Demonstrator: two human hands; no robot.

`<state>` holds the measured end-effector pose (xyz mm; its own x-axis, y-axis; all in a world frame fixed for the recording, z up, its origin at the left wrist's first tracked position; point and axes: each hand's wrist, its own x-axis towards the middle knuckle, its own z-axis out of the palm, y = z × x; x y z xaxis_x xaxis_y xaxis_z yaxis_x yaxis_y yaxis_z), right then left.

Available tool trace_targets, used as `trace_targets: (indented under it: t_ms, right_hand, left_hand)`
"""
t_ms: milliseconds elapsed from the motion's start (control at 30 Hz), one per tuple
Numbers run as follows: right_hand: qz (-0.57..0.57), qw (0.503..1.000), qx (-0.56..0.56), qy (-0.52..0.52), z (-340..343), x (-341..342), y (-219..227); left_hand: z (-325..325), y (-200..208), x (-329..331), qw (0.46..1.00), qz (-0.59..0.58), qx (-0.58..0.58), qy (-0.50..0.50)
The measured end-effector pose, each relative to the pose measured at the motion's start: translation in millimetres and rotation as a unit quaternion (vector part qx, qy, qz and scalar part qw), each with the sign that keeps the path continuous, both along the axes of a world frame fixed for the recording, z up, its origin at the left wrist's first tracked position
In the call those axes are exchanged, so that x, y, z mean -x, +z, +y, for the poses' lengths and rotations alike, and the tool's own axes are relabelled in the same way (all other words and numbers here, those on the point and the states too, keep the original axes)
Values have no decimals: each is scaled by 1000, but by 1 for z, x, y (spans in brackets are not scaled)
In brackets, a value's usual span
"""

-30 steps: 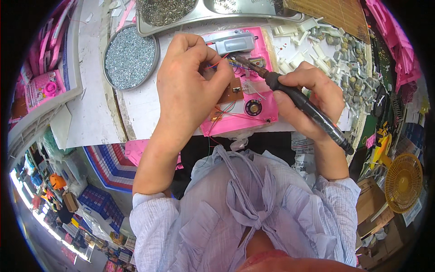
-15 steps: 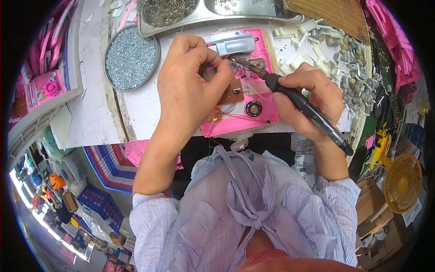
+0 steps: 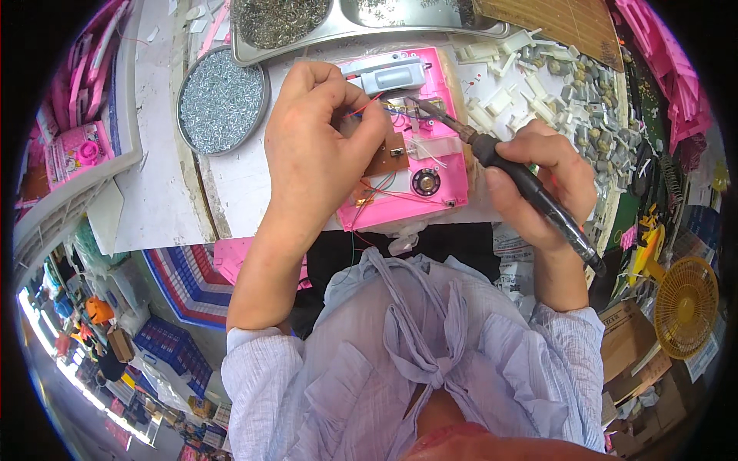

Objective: Assembling the internal components and housing of a pink electronic toy using soldering and a glue gun.

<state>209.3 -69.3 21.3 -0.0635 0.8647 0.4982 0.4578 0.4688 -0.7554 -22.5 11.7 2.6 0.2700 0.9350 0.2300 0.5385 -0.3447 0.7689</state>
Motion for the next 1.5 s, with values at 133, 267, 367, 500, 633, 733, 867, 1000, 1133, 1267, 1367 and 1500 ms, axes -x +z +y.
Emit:
trace_targets:
  t_ms: [133,267,367,500,633,733,867,1000,1133,1267,1367,1500]
  right_hand:
    - [7,1000,5,-7,-7,-5,0]
    - [13,1000,3,-11,-10,-8,1]
    - [21,1000,8,-17,-12,-9,1]
    - [29,999,4,-19,-12,-9,0]
    - [31,999,11,-19,-12,-9,1]
    - [24,1000,12,-7,-9,-7,-1]
    - [20,999,26,-3,-1,6,1]
    - [14,999,29,13,5,11,-2]
    - [11,999,32,4,6,8,2]
    - [8,1000,16,-11,-1,-4,-2]
    - [20,999,17,-33,-8,-7,4]
    - [52,997,20,-52,-22,-21,4]
  left_hand:
    - [-1,2,-1,1000,-6,22,3]
    - [-2,5,-1,1000,4,19,0]
    - [-3,7,-3,999,9,37,7]
    - [-2,3,-1,1000,4,29,6]
    - [-2,4,-1,1000,4,30,6]
    - [-2,2,0,1000,0,26,5]
    - [-1,1,1,1000,4,12,0]
    - [-1,3,-1,1000,-2,23,4]
    - [-2,5,-1,999,-16,37,4]
    - [-3,3,2,1000,-20,21,-1]
    - [-2,2,6,1000,-6,18,-14]
    - [-21,27,0,988,49,-127,-74]
